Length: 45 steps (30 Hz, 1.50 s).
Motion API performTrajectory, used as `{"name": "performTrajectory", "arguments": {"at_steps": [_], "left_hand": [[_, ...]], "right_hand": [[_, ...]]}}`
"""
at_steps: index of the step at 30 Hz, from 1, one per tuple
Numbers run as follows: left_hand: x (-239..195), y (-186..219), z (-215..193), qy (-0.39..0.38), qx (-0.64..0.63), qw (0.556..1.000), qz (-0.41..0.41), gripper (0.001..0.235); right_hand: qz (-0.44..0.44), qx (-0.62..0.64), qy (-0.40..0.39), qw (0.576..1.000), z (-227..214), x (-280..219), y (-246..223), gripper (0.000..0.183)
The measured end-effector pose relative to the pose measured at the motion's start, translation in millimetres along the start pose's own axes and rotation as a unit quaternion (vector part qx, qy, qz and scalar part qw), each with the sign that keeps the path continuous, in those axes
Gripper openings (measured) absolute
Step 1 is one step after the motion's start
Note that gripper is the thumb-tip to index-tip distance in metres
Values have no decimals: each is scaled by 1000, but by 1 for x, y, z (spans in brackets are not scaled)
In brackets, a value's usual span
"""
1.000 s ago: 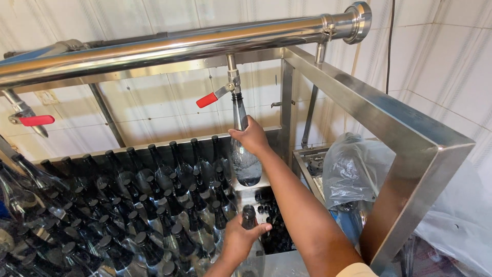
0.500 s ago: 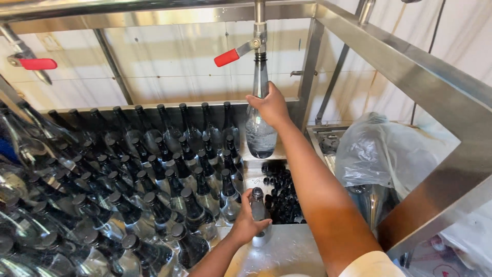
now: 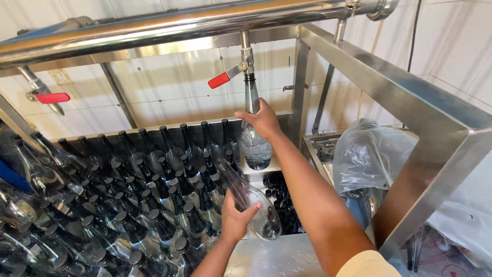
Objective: Manually filling and capping glass bottles at a production station
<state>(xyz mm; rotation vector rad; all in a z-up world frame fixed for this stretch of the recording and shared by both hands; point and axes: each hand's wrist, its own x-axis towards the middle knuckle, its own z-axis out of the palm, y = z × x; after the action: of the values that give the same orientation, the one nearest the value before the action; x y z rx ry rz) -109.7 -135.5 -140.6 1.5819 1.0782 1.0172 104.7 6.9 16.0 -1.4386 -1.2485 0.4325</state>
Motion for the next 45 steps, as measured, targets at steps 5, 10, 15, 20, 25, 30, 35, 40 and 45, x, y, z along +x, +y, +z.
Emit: {"name": "performTrajectory", "arguments": {"at_steps": [5, 10, 15, 20, 25, 30, 35, 40, 45], "left_hand": [[-1, 88, -26, 67, 1, 996, -54, 105], [-2, 143, -54, 60, 23, 996, -58, 85], [-2, 110, -42, 43, -88, 995, -19, 51], [11, 73, -26, -26, -354, 929, -109, 54], [14, 63, -25, -27, -394, 912, -111, 45], [10, 60, -24, -43, -414, 894, -164, 42], [6, 62, -23, -41, -417, 881, -218, 40], [5, 57, -25, -58, -398, 890, -216, 41], [0, 65, -28, -65, -375, 898, -219, 46]], "right_hand": [[14, -32, 0, 999, 0, 2, -5, 55], [41, -67, -9, 997, 3, 11, 3, 101], [45, -71, -14, 996, 5, 12, 5, 117], [31, -65, -6, 997, 4, 11, 6, 104], [25, -54, -2, 998, 2, 4, -4, 67], [25, -41, -4, 999, 3, 4, -1, 60], [27, -40, 1, 999, 2, 1, -5, 46], [29, -45, 1, 999, 3, 3, -1, 62], [48, -65, -4, 997, 5, 11, 6, 110]]}}
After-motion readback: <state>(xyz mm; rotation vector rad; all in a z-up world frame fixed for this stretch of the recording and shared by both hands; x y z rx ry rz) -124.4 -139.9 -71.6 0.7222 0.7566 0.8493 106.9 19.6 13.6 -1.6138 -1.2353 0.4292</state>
